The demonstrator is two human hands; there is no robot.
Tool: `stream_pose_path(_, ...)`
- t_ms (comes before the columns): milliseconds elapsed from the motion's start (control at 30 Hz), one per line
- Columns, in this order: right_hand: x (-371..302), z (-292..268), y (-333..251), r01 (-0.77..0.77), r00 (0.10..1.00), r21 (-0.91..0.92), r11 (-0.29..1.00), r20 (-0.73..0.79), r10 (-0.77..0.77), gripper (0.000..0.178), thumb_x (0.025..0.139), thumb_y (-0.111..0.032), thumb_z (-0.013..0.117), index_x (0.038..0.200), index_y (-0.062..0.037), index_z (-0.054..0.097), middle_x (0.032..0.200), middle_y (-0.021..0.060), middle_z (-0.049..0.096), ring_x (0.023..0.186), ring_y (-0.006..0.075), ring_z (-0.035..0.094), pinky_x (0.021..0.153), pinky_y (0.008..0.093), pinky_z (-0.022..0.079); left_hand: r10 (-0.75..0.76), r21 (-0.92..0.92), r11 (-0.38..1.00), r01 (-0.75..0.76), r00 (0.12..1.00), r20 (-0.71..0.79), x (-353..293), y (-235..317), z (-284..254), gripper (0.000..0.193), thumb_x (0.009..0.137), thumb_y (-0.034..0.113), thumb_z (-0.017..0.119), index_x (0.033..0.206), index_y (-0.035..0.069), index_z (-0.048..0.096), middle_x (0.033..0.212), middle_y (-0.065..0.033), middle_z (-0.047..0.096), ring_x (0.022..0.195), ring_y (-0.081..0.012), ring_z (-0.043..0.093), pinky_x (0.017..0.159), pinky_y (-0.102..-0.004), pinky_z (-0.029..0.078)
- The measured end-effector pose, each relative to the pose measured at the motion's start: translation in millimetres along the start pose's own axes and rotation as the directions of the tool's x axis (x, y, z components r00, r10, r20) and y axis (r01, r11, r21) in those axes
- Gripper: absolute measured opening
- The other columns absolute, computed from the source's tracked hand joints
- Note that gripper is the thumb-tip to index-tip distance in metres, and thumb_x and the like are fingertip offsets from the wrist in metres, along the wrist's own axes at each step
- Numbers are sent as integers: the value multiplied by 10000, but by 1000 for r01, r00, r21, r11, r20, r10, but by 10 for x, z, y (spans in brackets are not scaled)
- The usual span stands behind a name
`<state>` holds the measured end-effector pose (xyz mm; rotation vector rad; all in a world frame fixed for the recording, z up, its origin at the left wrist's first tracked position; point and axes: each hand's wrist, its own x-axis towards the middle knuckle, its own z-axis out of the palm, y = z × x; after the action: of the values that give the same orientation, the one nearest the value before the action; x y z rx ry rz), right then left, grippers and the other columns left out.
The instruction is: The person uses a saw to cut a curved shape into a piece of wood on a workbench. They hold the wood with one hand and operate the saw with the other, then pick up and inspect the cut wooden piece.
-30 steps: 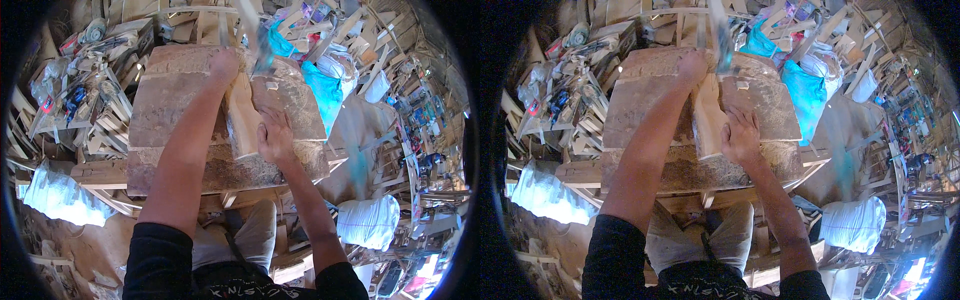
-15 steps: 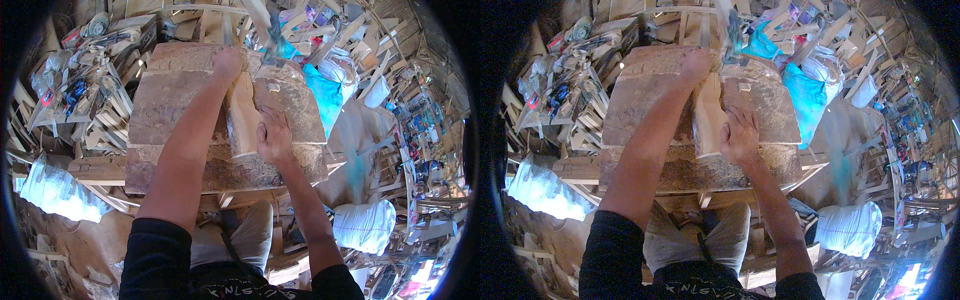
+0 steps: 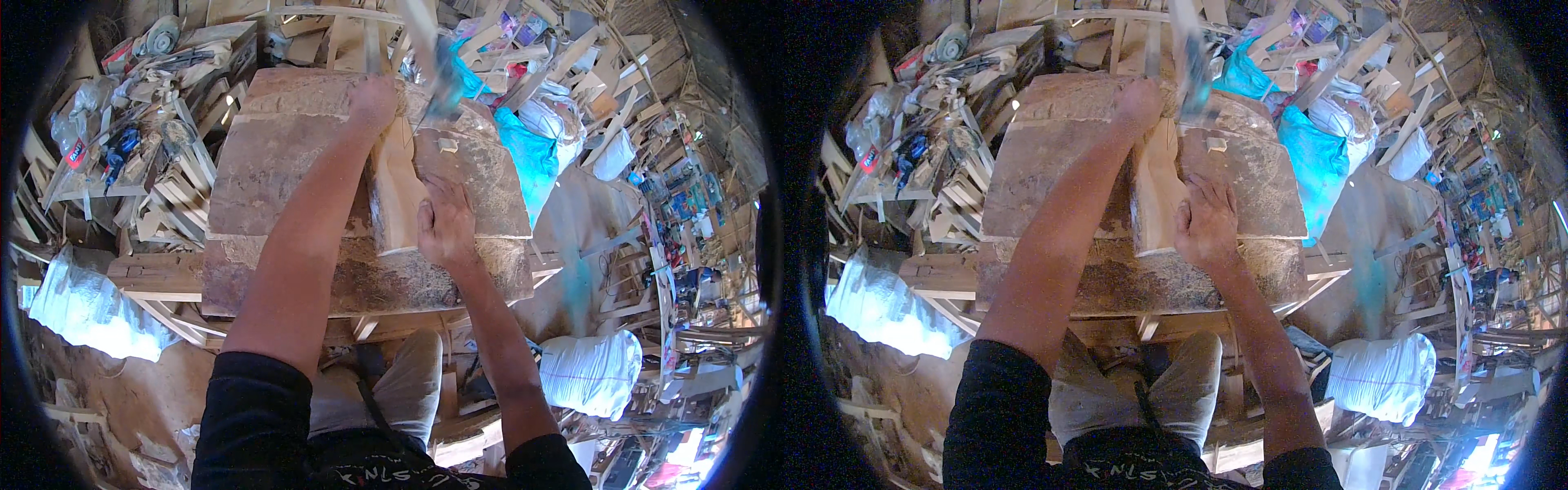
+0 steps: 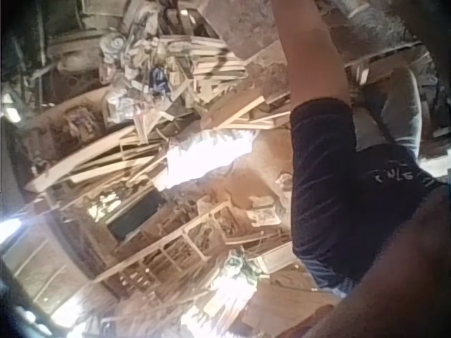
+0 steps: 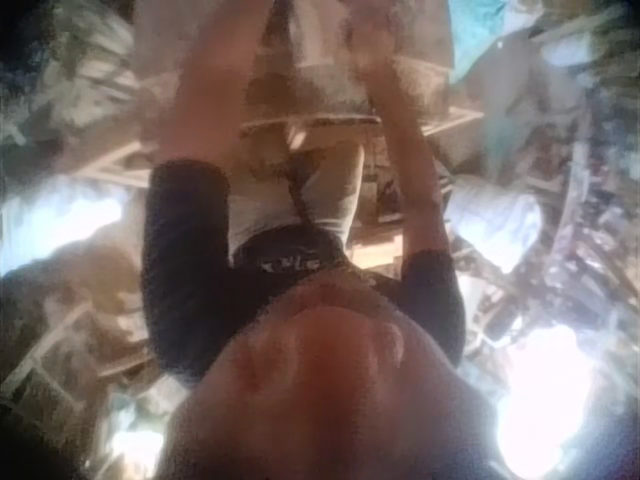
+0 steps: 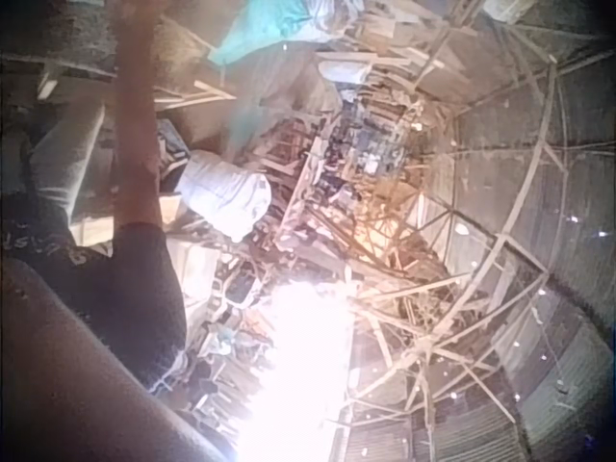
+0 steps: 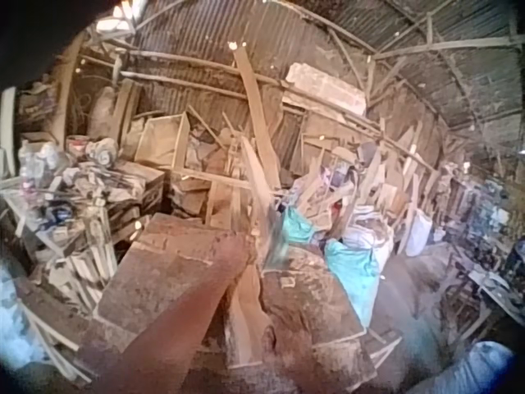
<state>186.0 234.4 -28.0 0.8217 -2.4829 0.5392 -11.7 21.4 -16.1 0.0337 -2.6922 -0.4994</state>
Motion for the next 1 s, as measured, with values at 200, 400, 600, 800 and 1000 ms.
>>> stream_pose_path(200, 20, -5, -39, -22, 1000, 0, 1000, 14, 22, 445, 893, -168, 579, 1290, 32, 601, 1360, 224, 616, 1301, 424, 547, 1185, 589, 331, -1, -21, 1000, 1, 1000, 1, 12, -24, 2, 285, 1000, 199, 509, 1188, 76, 686, 1235, -197, 680, 1172, -408, 670, 1065, -646, 442)
stream_pose_path(400, 38, 18, -41, -42, 999, -16, 999, 1, 42, 427, 892, -163, 578, 1261, 48, 616, 1337, 234, 629, 1272, 429, 568, 1168, 581, 349, -19, -60, 998, 20, 1000, 23, 48, 14, -68, 268, 968, 175, 549, 1124, 44, 724, 1154, -211, 723, 1111, -410, 706, 982, -612, 516)
stream_pose_path(600, 58, 26, -66, -26, 999, -24, 999, -22, 26, 419, 891, -137, 572, 1257, 61, 624, 1310, 249, 643, 1243, 434, 577, 1148, 561, 374, -8, -74, 997, 7, 1000, -8, 60, -22, -41, 293, 946, 179, 574, 1100, -17, 730, 1091, -235, 750, 1067, -435, 723, 912, -599, 568)
stream_pose_path(800, 83, 22, -73, -9, 1000, -4, 1000, -20, 8, 426, 905, -106, 553, 1296, 50, 623, 1330, 244, 639, 1236, 429, 575, 1119, 526, 418, 30, -91, 996, -25, 998, 47, 110, -101, -11, 367, 1007, 227, 481, 1169, -27, 690, 1161, -256, 720, 1101, -469, 698, 937, -589, 566)
stream_pose_path(1000, 79, 10, -63, -14, 999, -13, 1000, -36, 13, 415, 901, -100, 552, 1283, 43, 631, 1307, 236, 651, 1222, 429, 581, 1108, 528, 426, 11, -51, 999, -13, 999, -37, 84, -9, 5, 311, 974, 185, 551, 1111, -46, 708, 1080, -250, 742, 1051, -437, 725, 902, -563, 588)
